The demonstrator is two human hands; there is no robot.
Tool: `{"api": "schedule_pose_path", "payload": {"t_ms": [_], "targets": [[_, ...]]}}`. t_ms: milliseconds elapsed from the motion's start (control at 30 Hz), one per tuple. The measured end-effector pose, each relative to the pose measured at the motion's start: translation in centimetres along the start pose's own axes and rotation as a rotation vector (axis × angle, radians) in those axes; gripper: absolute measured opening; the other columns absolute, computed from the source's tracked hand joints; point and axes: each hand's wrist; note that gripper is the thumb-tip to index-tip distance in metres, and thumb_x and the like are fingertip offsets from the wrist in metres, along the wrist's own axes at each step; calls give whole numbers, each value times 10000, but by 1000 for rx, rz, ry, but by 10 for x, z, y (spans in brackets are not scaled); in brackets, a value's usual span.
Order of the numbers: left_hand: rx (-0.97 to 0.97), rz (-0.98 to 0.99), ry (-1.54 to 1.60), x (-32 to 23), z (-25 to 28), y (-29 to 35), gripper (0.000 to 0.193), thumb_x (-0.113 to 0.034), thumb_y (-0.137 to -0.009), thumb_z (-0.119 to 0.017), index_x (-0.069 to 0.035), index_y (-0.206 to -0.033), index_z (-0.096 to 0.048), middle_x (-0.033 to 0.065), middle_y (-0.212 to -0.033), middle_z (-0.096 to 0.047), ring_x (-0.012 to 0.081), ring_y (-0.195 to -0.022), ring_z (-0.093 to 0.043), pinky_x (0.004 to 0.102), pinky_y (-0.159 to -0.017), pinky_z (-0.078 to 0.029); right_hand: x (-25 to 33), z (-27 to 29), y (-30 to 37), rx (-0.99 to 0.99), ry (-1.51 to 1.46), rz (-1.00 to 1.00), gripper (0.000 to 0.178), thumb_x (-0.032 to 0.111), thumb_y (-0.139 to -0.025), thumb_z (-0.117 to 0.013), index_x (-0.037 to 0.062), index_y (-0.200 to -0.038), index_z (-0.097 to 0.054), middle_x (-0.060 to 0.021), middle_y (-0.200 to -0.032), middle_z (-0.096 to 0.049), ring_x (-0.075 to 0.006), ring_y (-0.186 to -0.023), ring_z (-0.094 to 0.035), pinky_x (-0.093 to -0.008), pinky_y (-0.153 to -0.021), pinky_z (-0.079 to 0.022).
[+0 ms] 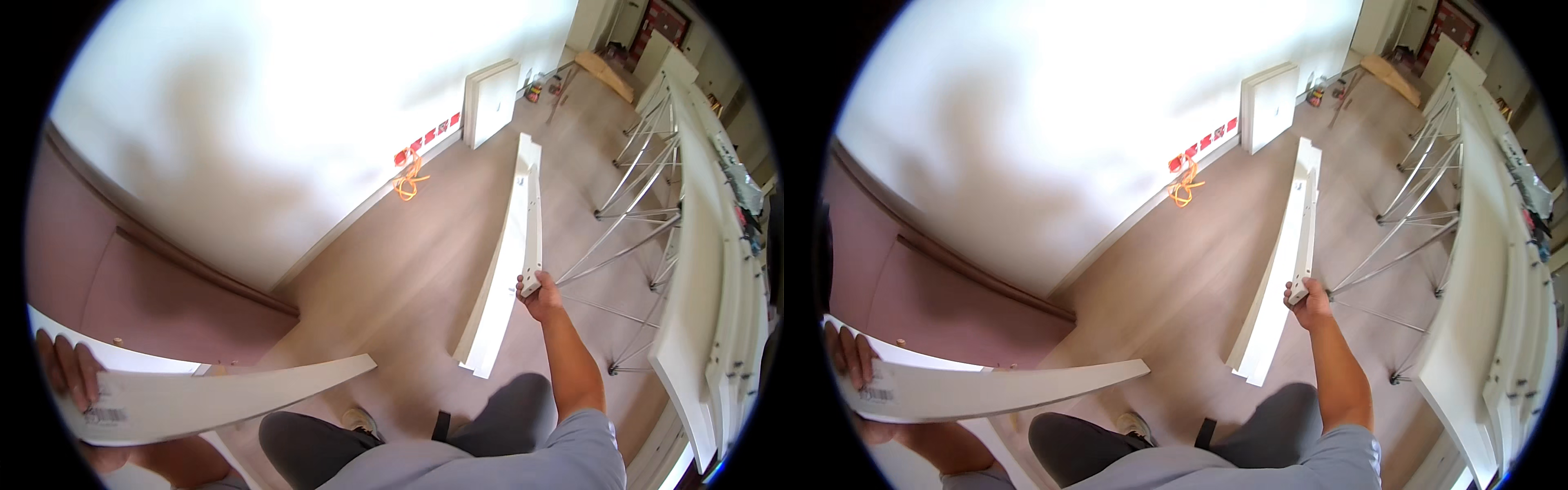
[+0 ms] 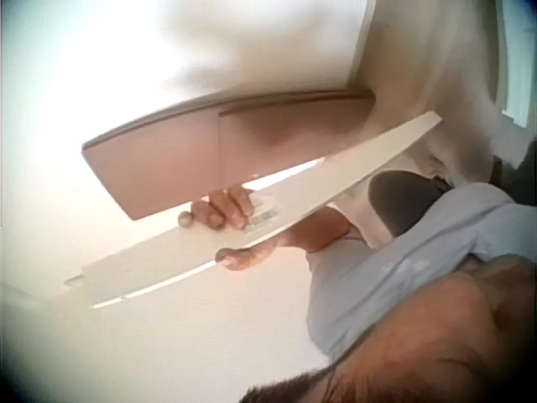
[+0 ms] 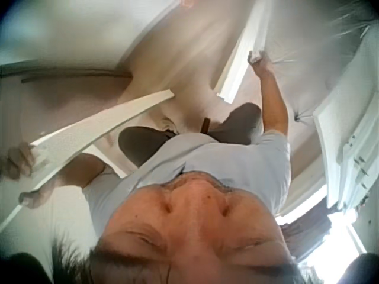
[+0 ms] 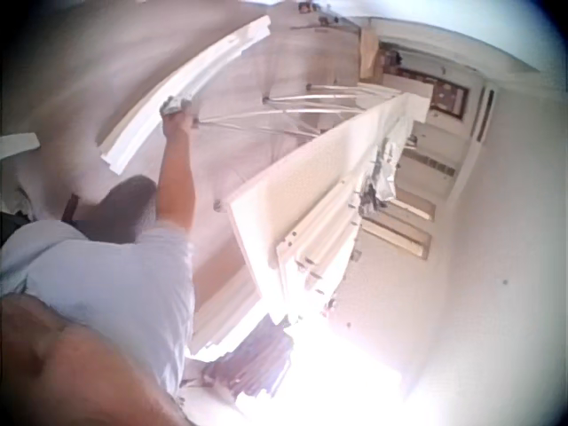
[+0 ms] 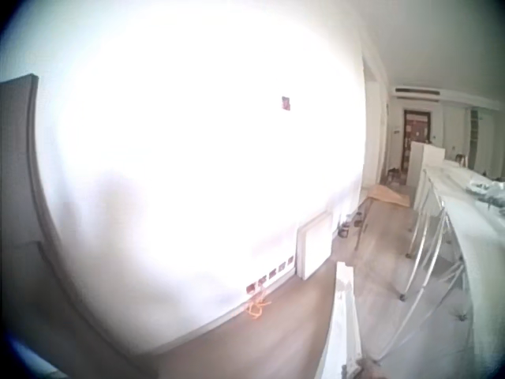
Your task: The person assembles a white wooden unit by inserting hardware into pre-drilled holes using an electric drill, then collects several white boards and organizes them on a work surface.
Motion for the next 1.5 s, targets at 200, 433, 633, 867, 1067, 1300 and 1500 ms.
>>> {"api": "schedule_pose_path", "payload": {"t_ms": [200,433,633,867,1067,1300,1500], "targets": [[-14,-115,-245,-1,2,-6,772,-409,-781,-725,3,-1322,-359,49,-933,-491,126,-777,-600,198,-711,-503,11,-20,137,362,-338,18,562,395,-875,-596,53,-1318,-540,-170,-1111,-599,-238,-845,-588,-347,-724,-522],[-213,-204,-401,-2,-4,1,732,-450,-766,-728,-1,-1304,-516,29,-879,-563,97,-710,-644,169,-650,-519,18,-71,258,196,524,64,621,355,-840,-657,45,-1363,-532,-106,-932,-630,-191,-744,-605,-333,-642,-507],[-336,-272,-578,-31,13,32,757,-473,-732,-766,-19,-1294,-539,34,-872,-583,94,-694,-634,171,-628,-508,73,-118,262,229,696,-72,593,319,-891,-544,-8,-1385,-532,-112,-843,-629,-177,-664,-579,-310,-574,-483],[-359,-259,-554,-44,30,56,757,-445,-797,-705,47,-1332,-495,40,-894,-566,90,-689,-593,175,-616,-467,66,-163,228,415,1019,-93,540,381,-871,-509,6,-1246,-612,-122,-873,-673,-157,-626,-595,-288,-540,-482],[-381,-294,-471,-38,15,47,797,-419,-769,-736,100,-1317,-482,56,-888,-544,94,-650,-542,197,-579,-435,60,-259,211,487,1522,182,400,288,-905,-545,-33,-1115,-659,-104,-813,-672,-163,-590,-615,-312,-521,-489],[-429,-294,-513,-41,9,41,798,-440,-746,-754,101,-1281,-516,58,-871,-534,89,-639,-537,199,-570,-438,42,-420,191,591,1968,747,419,349,-901,-535,-47,-824,-651,-204,-739,-674,-307,-669,-701,-443,-701,-546],[-482,-272,-501,-37,5,37,805,-434,-738,-734,106,-1284,-495,50,-872,-510,80,-644,-521,202,-567,-431,-10,-558,182,355,2043,1361,660,624,-1008,-407,69,-804,-701,-78,-754,-716,-276,-804,-694,-431,-729,-548]]}}
Point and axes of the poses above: each hand's wrist, its own y-axis away from the middle knuckle, its own z-axis out of the back of the hand, x = y × z
